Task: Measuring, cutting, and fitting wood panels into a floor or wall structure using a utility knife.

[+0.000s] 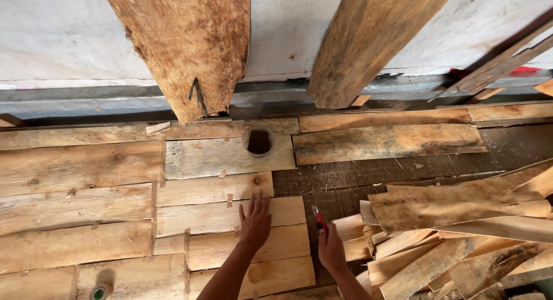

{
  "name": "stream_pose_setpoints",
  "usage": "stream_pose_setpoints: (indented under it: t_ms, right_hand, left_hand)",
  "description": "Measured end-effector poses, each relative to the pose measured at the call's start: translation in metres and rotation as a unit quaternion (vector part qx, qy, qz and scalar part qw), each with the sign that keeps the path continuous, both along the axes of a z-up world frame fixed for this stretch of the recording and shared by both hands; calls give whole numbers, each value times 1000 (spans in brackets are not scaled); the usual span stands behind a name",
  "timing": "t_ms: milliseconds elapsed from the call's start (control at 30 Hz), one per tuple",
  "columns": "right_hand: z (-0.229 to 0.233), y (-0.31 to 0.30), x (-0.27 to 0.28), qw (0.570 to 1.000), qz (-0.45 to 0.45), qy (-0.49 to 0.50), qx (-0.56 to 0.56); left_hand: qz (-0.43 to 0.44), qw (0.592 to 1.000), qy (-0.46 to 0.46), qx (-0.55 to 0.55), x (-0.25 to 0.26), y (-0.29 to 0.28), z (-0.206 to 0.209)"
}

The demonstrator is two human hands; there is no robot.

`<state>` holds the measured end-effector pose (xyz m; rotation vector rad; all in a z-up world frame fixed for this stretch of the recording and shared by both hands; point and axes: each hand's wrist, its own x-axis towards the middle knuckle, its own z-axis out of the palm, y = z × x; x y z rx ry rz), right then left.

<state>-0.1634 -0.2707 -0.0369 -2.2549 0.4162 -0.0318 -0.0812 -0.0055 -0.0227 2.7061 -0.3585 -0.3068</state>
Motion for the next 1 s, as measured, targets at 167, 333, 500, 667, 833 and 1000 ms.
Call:
stream_pose_setpoints:
  t_ms: [167,333,500,667,833,1000]
  right_hand:
    - [-14,8,-11,997,28,61,-37]
    - [-18,11,-9,993,61,-10,-104]
    - [-13,15,-10,993,65,15,-102]
    - [-28,8,-11,992,66,46,-100]
    - [-40,4,-12,995,55,41,-79]
    - [-38,0,-21,997,-9,76,26]
  left_hand:
    - [27,1000,8,-3,29,-3,3]
    - [43,997,58,9,47,-9,9]
    - [28,998,41,50,45,-9,6]
    - [24,993,108,49,37,-8,20]
    - [9,993,113,25,-5,-20,12]
    - [14,993,64,-100,-61,-42,-11]
